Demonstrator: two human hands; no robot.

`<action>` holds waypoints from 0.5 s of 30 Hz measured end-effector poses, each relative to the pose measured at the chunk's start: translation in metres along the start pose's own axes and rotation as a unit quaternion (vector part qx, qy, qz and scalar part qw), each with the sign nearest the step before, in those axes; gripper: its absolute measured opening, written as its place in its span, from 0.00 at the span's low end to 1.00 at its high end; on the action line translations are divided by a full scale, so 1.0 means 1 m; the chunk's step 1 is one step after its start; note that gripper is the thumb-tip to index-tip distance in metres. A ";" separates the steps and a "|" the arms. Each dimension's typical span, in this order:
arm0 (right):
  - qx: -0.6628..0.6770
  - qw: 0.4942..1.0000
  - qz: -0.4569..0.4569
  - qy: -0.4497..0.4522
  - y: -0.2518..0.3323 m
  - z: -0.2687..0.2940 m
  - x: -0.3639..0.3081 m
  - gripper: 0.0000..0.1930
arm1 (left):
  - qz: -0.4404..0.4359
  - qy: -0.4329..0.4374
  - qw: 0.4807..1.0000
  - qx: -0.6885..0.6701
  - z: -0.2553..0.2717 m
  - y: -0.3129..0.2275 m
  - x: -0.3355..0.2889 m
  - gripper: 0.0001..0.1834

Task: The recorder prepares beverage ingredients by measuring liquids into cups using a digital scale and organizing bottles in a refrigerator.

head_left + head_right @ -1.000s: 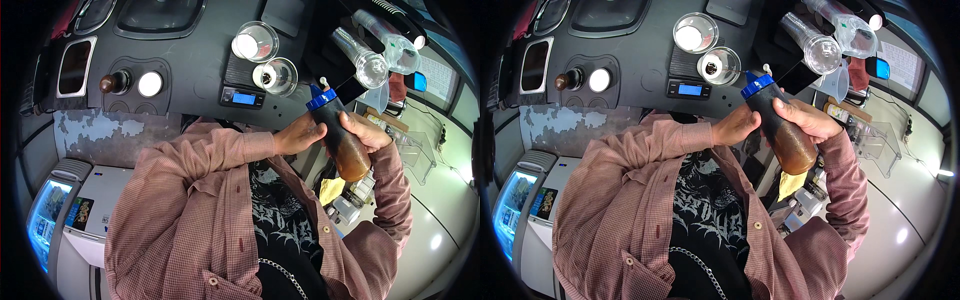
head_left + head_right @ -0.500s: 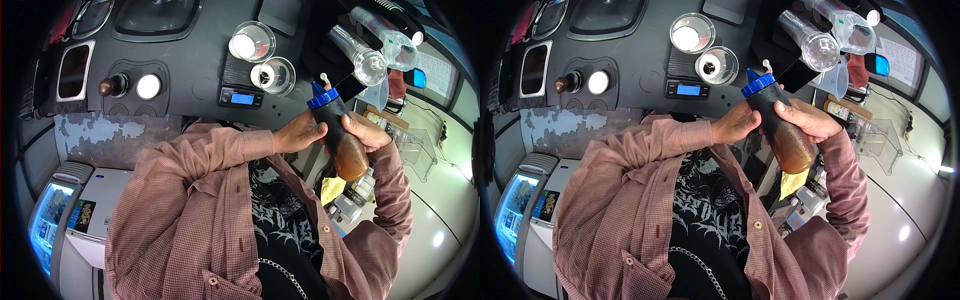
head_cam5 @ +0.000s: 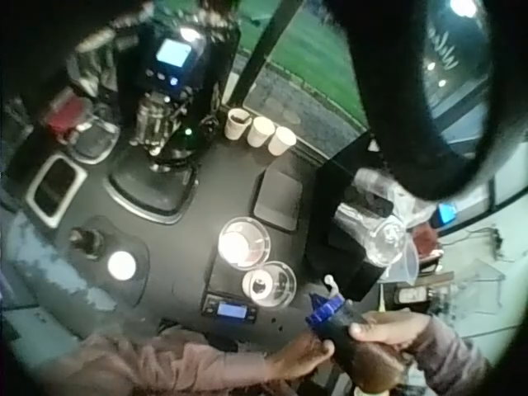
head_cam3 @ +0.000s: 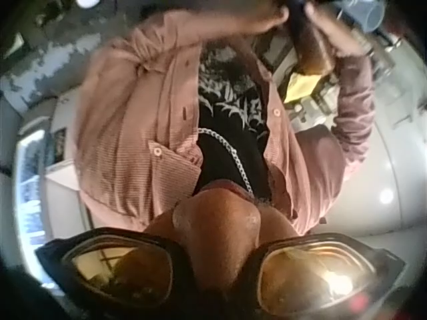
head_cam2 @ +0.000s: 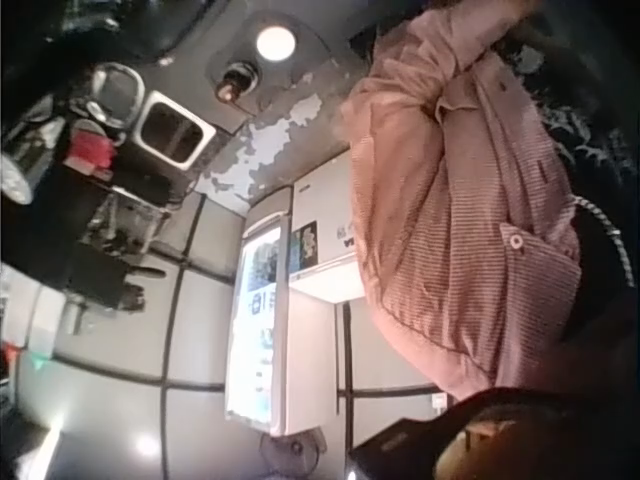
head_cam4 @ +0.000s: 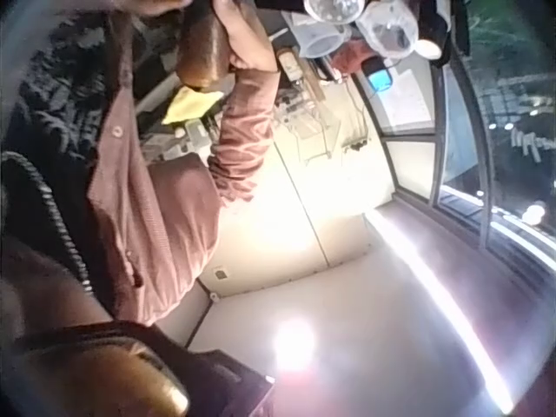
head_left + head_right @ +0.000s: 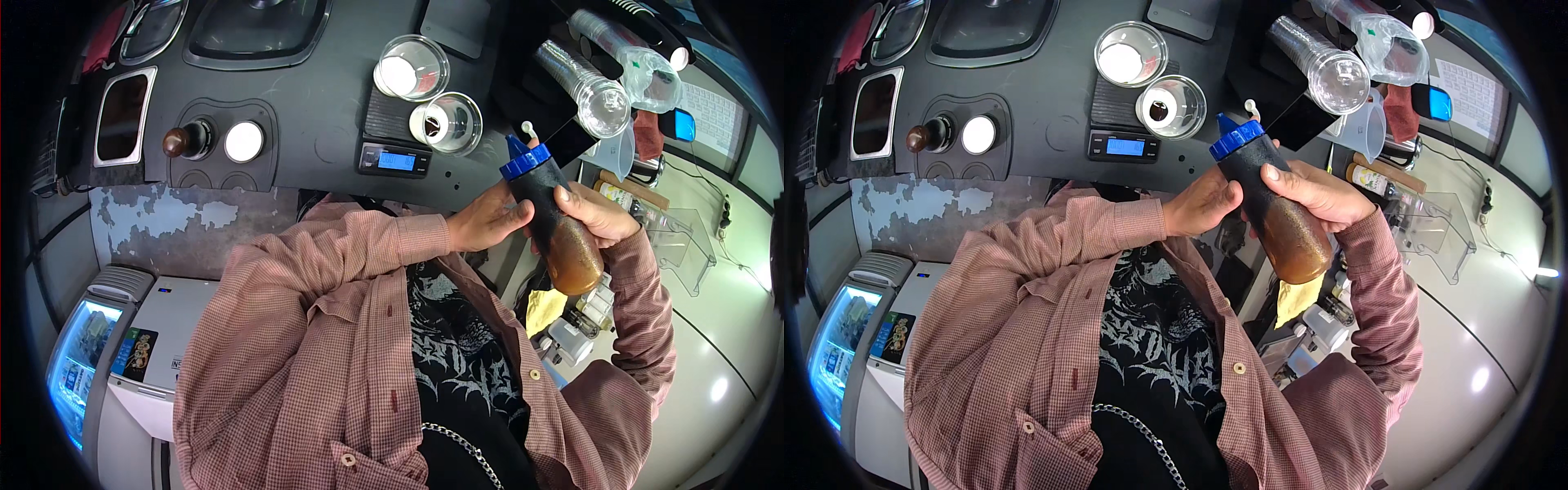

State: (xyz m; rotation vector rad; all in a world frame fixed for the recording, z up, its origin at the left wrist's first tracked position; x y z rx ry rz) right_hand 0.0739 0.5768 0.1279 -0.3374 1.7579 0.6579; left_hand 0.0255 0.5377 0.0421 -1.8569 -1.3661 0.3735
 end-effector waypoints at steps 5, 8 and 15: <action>0.021 0.995 0.079 0.061 -0.001 -0.010 0.005 0.40 | -0.081 -0.063 0.992 0.078 0.013 -0.012 0.001 0.53; -0.048 0.970 0.239 0.018 -0.004 0.009 0.013 0.47 | -0.088 -0.069 0.982 0.150 0.016 -0.028 0.000 0.53; 0.069 0.880 0.470 -0.023 -0.016 0.003 0.010 0.51 | -0.049 -0.075 0.941 0.326 0.041 -0.059 -0.036 0.34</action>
Point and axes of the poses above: each hand's wrist, its own x-axis towards the middle knuckle, its own z-axis out of the back of the hand, y = z × x, the point moved 9 cm from there along x, towards the middle knuckle, and after that the axes turned 11 degrees about x, right-handed, at the moved point
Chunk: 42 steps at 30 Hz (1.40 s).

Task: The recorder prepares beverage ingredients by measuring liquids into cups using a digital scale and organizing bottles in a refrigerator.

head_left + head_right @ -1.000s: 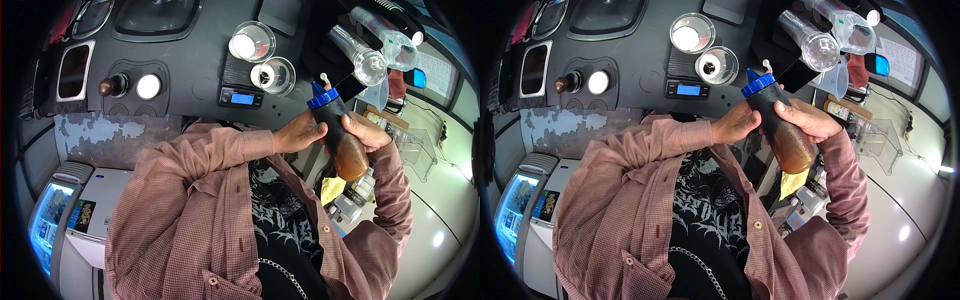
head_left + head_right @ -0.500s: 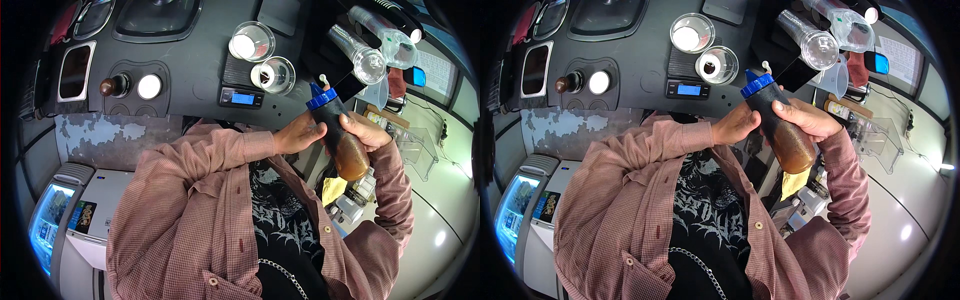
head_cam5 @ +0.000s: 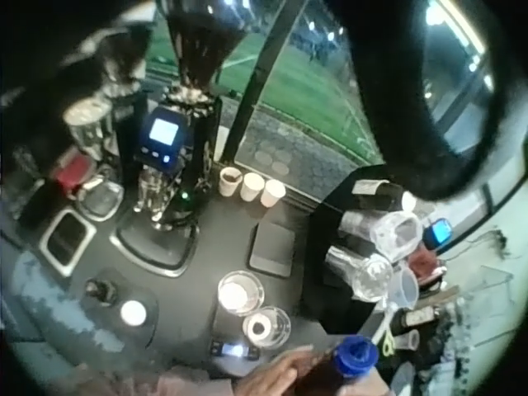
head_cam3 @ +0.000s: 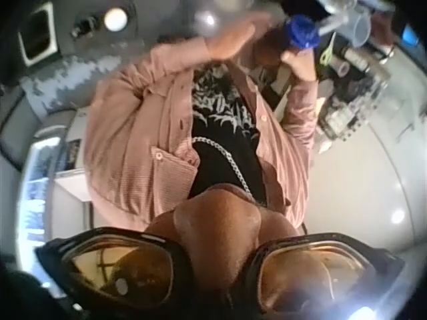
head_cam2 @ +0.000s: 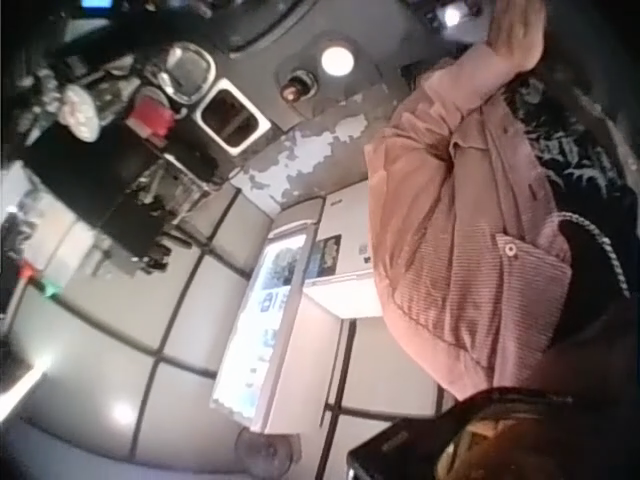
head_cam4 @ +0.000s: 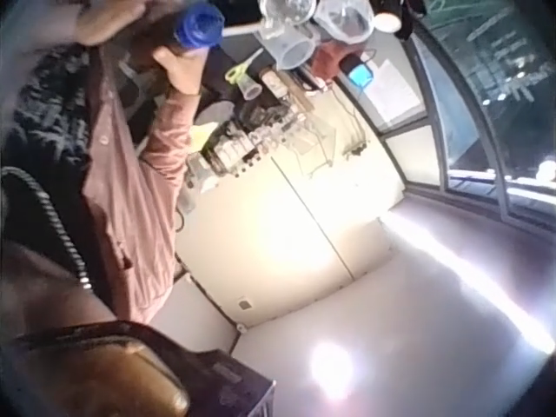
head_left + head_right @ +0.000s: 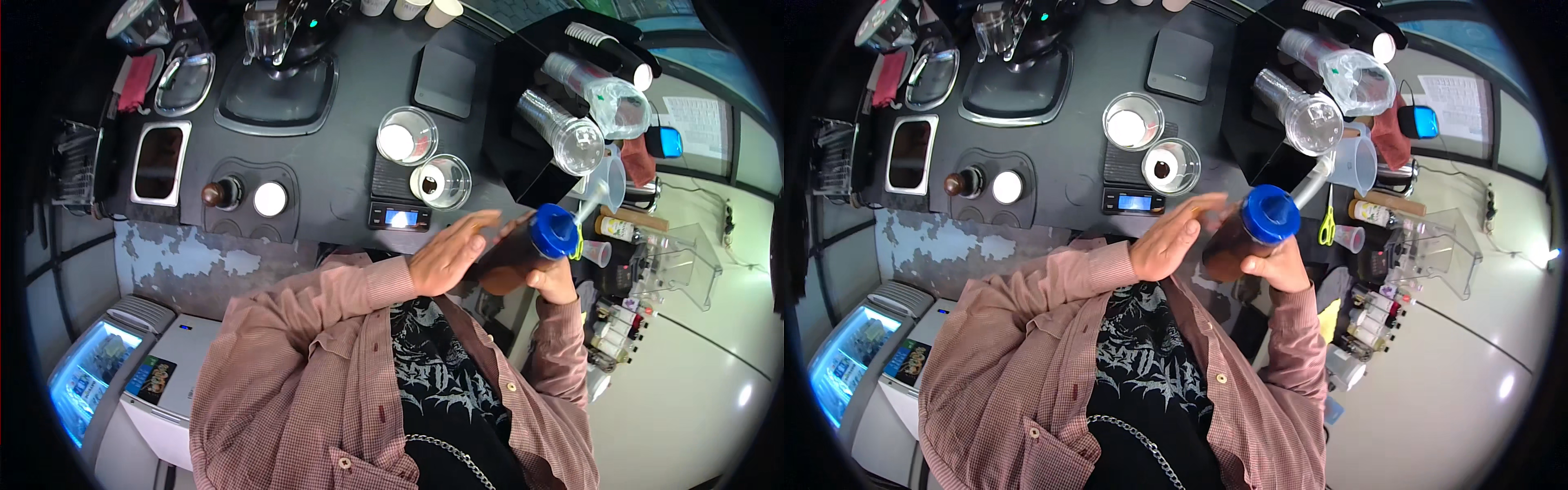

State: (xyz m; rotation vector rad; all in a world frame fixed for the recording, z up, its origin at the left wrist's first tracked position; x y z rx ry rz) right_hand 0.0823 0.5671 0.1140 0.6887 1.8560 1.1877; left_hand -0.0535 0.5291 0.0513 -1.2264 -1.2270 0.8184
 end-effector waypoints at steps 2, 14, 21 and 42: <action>0.035 0.997 0.061 -0.028 0.011 -0.013 -0.006 0.49 | 0.044 0.058 0.993 0.096 0.005 0.015 -0.020 0.27; 0.053 0.967 0.196 -0.153 0.001 -0.002 -0.062 0.48 | 0.034 0.173 0.767 0.617 0.006 0.072 -0.061 0.23; 0.038 0.966 0.200 -0.157 0.014 -0.002 -0.059 0.49 | 0.091 0.304 0.835 0.449 -0.007 0.033 -0.061 0.26; -0.337 0.923 -0.178 0.057 0.078 -0.047 0.066 0.42 | -0.044 -0.124 0.972 -0.193 0.026 -0.049 0.028 0.43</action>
Point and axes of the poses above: each hand's wrist, its own x-axis towards the middle knuckle, its own z-axis out of the back of the hand, y = z × x, the point moved 9 cm from there along x, towards the middle knuckle, and after that the axes turned 11 degrees about x, right-handed, at the moved point
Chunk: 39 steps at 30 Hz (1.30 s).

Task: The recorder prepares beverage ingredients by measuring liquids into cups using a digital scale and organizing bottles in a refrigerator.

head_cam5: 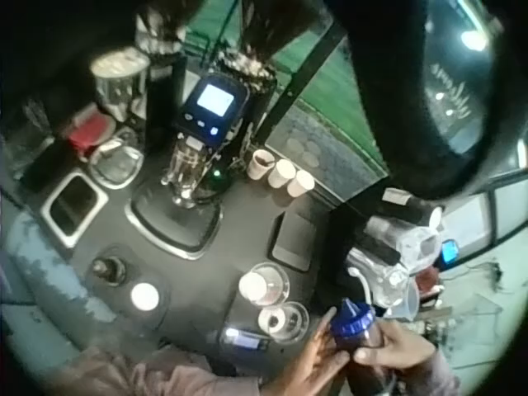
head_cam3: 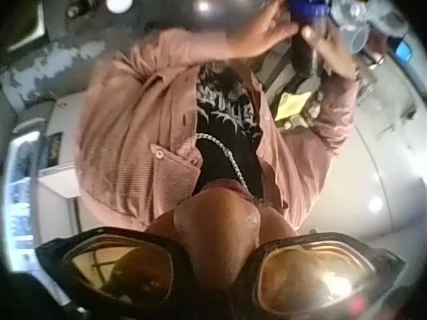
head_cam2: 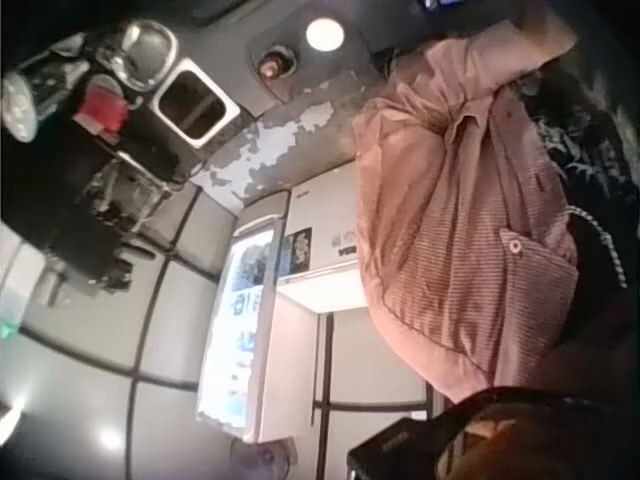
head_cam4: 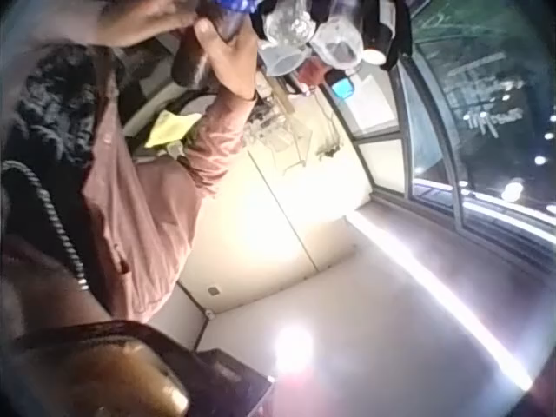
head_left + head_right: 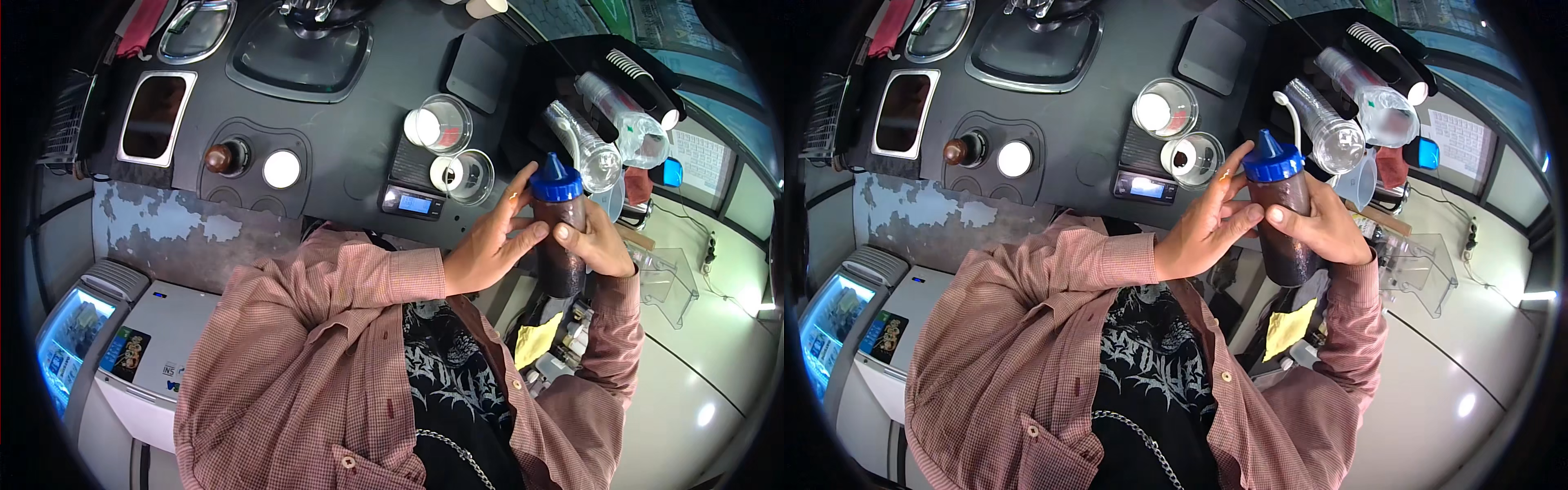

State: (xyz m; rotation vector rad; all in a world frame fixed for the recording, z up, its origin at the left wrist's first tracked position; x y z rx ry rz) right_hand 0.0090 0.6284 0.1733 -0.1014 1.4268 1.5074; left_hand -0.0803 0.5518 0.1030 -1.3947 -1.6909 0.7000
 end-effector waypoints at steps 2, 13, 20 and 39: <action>-0.082 0.996 -0.023 -0.001 0.003 0.004 0.009 0.40 | 0.078 -0.014 0.982 -0.172 -0.003 0.012 -0.002 0.43; -0.283 0.951 -0.117 0.043 0.039 -0.002 0.048 0.46 | 0.126 -0.050 0.978 -0.161 0.003 0.038 -0.004 0.41; -0.344 0.927 -0.127 0.082 0.058 -0.009 0.068 0.44 | 0.120 -0.063 0.978 -0.158 0.009 0.039 0.002 0.40; -0.455 0.876 -0.136 0.090 0.089 -0.006 0.081 0.57 | 0.119 -0.072 0.979 -0.152 0.016 0.030 0.014 0.33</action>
Point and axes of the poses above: each hand's wrist, its own x-axis towards the middle knuckle, its own z-axis out of the back of the hand, y = z × x, the point moved 9 cm from there along x, towards the middle knuckle, and after that the axes turned 11 degrees about x, right-handed, at the moved point
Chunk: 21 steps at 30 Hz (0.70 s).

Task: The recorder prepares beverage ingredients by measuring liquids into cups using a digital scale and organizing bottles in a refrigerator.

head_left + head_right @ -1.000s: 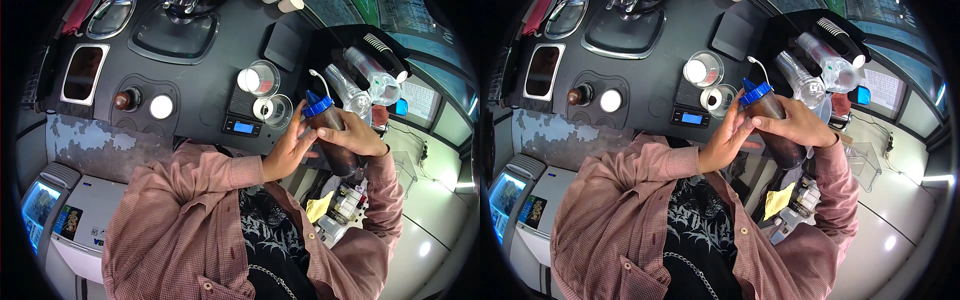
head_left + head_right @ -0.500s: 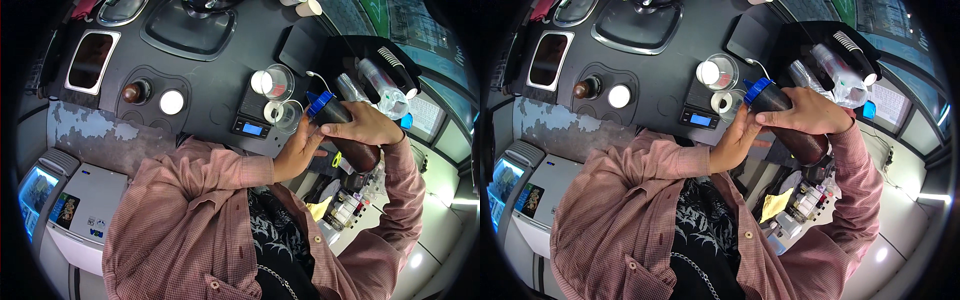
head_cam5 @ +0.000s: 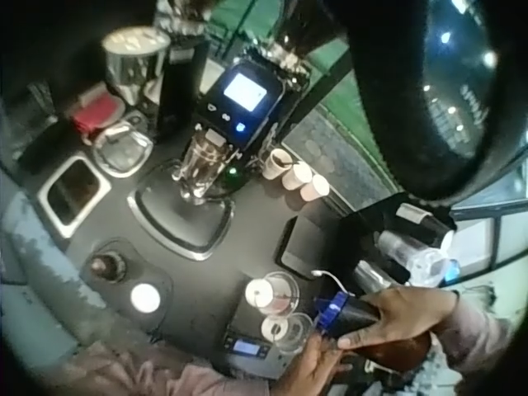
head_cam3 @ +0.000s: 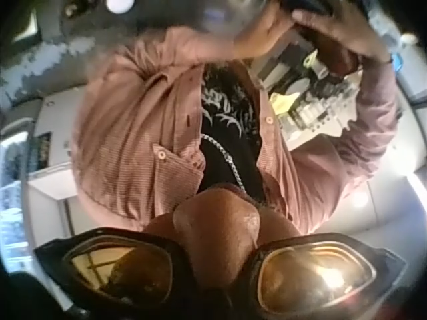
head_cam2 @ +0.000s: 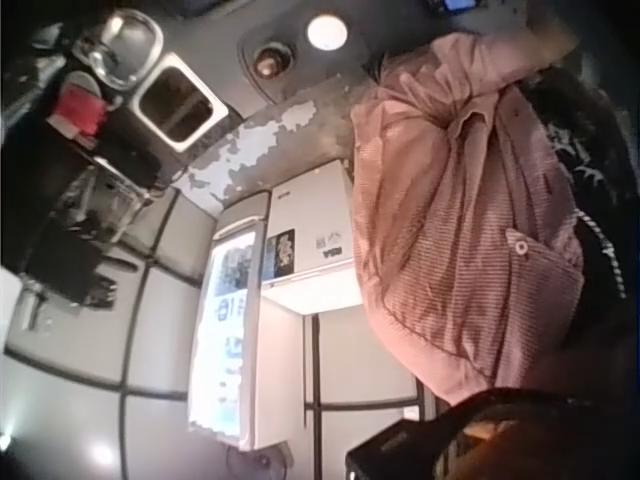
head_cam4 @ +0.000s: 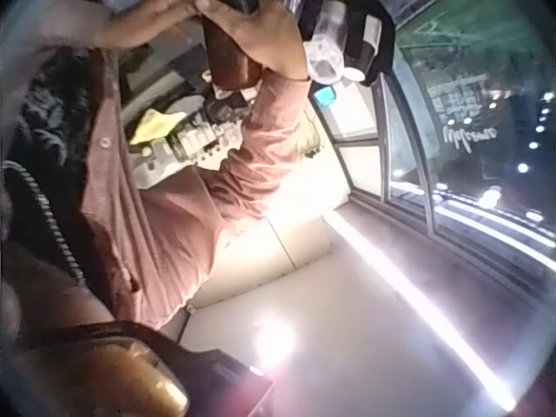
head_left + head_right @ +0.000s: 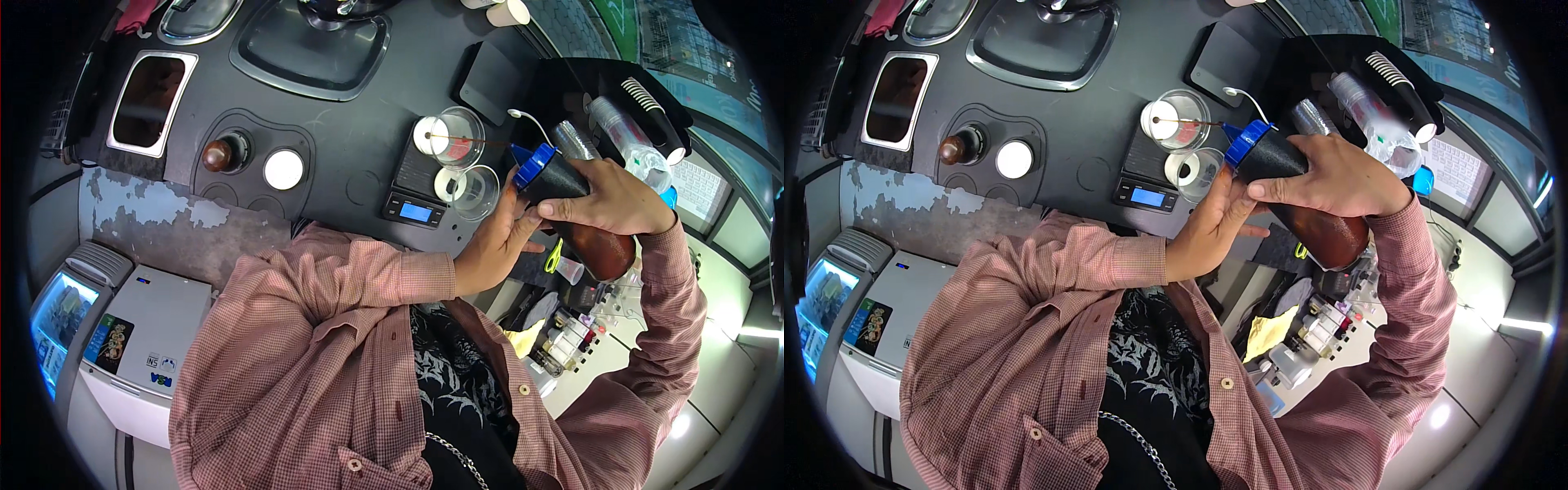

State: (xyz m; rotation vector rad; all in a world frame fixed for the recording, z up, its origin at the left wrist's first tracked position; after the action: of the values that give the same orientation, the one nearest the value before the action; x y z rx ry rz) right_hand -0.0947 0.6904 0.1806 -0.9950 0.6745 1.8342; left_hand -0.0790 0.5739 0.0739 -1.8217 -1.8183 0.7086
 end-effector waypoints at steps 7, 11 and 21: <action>0.016 1.000 0.017 0.006 -0.014 -0.007 0.001 0.53 | 0.013 -0.009 1.000 -0.001 -0.005 0.002 -0.002 0.33; 0.036 0.999 -0.009 0.012 -0.013 -0.005 -0.004 0.52 | -0.016 0.003 1.000 0.001 -0.006 0.005 0.004 0.40; 0.083 0.996 0.044 -0.009 -0.018 -0.012 -0.005 0.46 | -0.029 -0.006 0.999 0.027 -0.005 0.003 0.003 0.42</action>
State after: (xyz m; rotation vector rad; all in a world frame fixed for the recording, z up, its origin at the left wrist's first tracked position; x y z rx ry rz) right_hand -0.0735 0.6865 0.1782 -0.8514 0.8568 1.8263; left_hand -0.0730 0.5772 0.0757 -1.7269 -1.8336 0.7415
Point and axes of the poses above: each hand's wrist, its own x-axis towards the middle knuckle, its own z-axis out of the back of the hand, y = z × x, the point moved 9 cm from there along x, towards the middle knuckle, and after that the axes turned 11 degrees about x, right-handed, at the moved point
